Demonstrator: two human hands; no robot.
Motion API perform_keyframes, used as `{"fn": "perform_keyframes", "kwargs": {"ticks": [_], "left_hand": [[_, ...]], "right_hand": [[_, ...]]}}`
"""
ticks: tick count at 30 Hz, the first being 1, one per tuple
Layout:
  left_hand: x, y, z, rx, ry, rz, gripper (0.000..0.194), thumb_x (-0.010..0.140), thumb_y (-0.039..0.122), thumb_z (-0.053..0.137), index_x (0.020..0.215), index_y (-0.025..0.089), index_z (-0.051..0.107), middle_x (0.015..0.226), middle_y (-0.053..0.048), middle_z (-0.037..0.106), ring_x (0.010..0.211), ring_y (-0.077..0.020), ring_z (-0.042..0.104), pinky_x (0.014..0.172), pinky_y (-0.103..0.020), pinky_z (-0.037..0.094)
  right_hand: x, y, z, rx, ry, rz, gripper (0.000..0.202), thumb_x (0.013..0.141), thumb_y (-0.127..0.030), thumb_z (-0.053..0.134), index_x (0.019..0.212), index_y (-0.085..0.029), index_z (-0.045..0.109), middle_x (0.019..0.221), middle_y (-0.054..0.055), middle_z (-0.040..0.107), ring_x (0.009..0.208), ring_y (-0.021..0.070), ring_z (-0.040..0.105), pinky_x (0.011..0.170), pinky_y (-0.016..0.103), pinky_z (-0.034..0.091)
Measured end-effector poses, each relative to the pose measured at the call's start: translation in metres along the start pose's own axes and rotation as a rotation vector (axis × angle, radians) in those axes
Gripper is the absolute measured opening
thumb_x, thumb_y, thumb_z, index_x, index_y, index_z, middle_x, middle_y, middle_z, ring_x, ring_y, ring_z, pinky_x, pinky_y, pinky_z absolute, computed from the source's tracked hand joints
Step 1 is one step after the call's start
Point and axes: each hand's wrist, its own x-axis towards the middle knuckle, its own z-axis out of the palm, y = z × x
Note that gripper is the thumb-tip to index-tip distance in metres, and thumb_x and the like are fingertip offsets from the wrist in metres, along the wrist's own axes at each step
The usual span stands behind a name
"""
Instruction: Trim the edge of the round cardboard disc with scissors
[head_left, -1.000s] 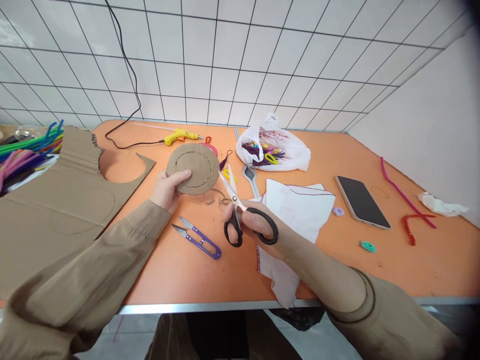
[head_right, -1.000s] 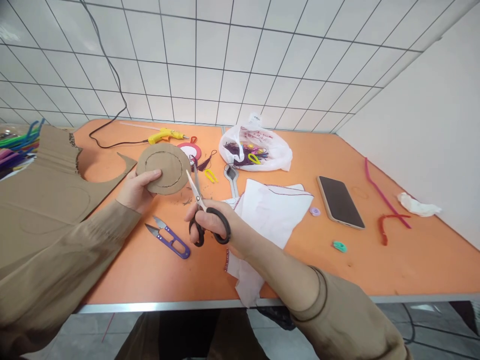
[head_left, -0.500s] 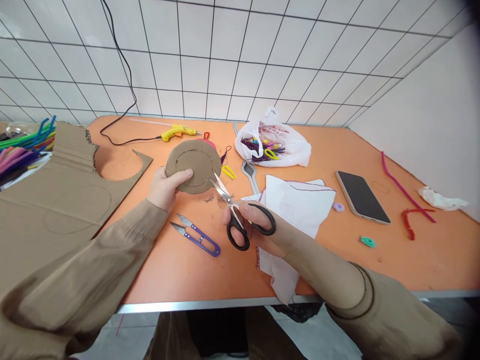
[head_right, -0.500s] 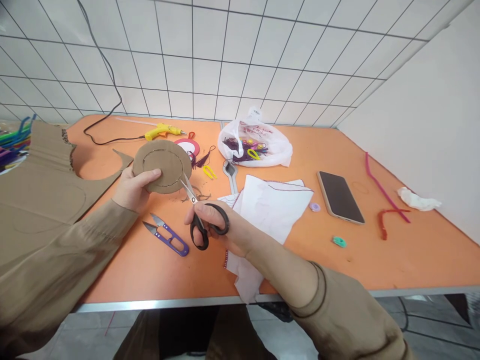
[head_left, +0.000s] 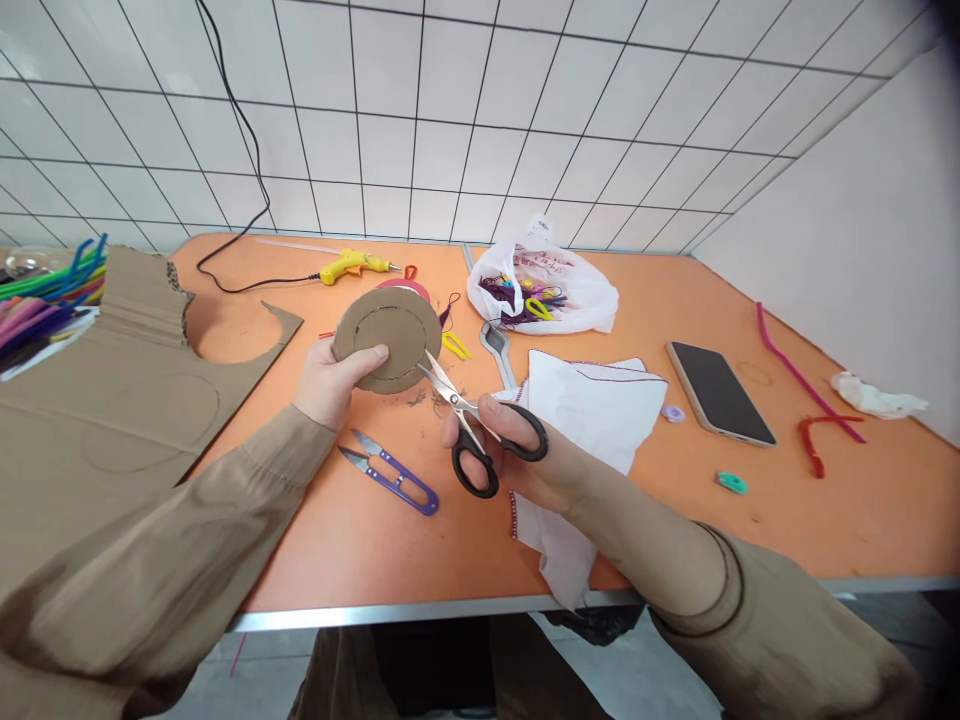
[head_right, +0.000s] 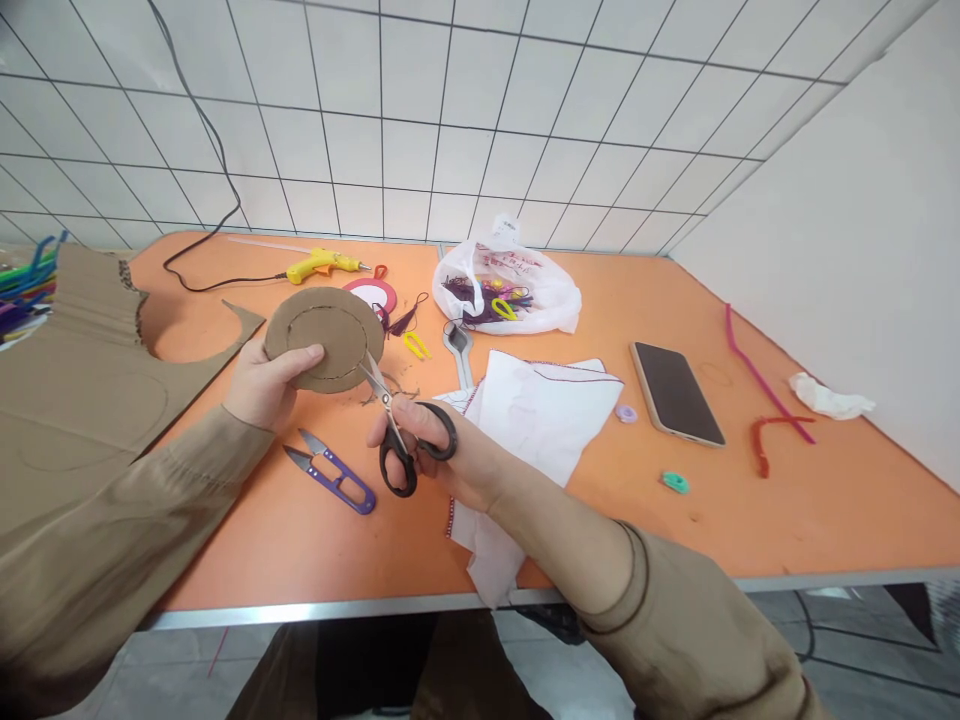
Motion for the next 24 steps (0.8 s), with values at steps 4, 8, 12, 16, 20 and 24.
{"fn": "perform_keyframes", "kwargs": {"ticks": [4,8,12,16,20,24], "left_hand": [[-0.0017,-0.0011,0.0022,0.002,0.009,0.004,0.033,0.057,0.029,0.083,0.086,0.017,0.076,0.089,-0.007,0.077,0.090,-0.0292,0.070,0.078,-0.038,0.057],[-0.0024,-0.0038,0.0020,0.018,0.016,0.026,0.032,0.059,0.029,0.082,0.088,0.017,0.076,0.089,-0.006,0.077,0.093,-0.0299,0.070,0.080,-0.039,0.057],[-0.0019,-0.0073,-0.0013,0.062,-0.005,0.046,0.031,0.062,0.031,0.081,0.090,0.018,0.077,0.089,-0.006,0.077,0.092,-0.0288,0.070,0.078,-0.038,0.058],[-0.0024,-0.0074,-0.0022,0.070,-0.006,0.068,0.027,0.064,0.030,0.081,0.089,0.018,0.077,0.087,-0.005,0.077,0.089,-0.0270,0.070,0.074,-0.035,0.059],[-0.0041,-0.0060,-0.0012,0.072,0.003,0.078,0.027,0.064,0.030,0.080,0.088,0.018,0.078,0.087,-0.005,0.076,0.086,-0.0264,0.070,0.071,-0.034,0.059],[-0.0044,-0.0082,-0.0028,0.108,-0.008,0.072,0.027,0.066,0.033,0.079,0.089,0.018,0.078,0.085,-0.005,0.076,0.085,-0.0271,0.070,0.072,-0.037,0.059]], "right_hand": [[0.0018,-0.0004,-0.0007,-0.028,0.049,-0.008,0.058,0.070,-0.074,0.063,0.077,-0.016,0.063,0.047,-0.001,0.056,0.043,0.0111,0.045,0.048,0.026,0.027],[0.0033,-0.0001,-0.0011,-0.037,0.074,-0.023,0.054,0.074,-0.070,0.062,0.077,-0.016,0.063,0.045,-0.002,0.053,0.042,0.0104,0.042,0.046,0.025,0.025],[0.0045,0.0009,-0.0013,-0.019,0.094,-0.014,0.051,0.074,-0.067,0.064,0.075,-0.016,0.062,0.044,-0.003,0.051,0.041,0.0096,0.040,0.045,0.025,0.022],[0.0054,0.0028,-0.0007,-0.028,0.094,-0.014,0.054,0.075,-0.070,0.061,0.075,-0.016,0.062,0.043,-0.003,0.050,0.040,0.0092,0.038,0.044,0.025,0.020],[0.0063,0.0032,-0.0003,-0.023,0.095,-0.015,0.055,0.074,-0.070,0.062,0.073,-0.015,0.061,0.043,-0.004,0.049,0.040,0.0082,0.037,0.044,0.025,0.019],[0.0067,0.0027,0.0017,-0.027,0.102,-0.042,0.054,0.075,-0.069,0.061,0.071,-0.016,0.060,0.041,-0.004,0.046,0.039,0.0076,0.034,0.043,0.025,0.019]]}}
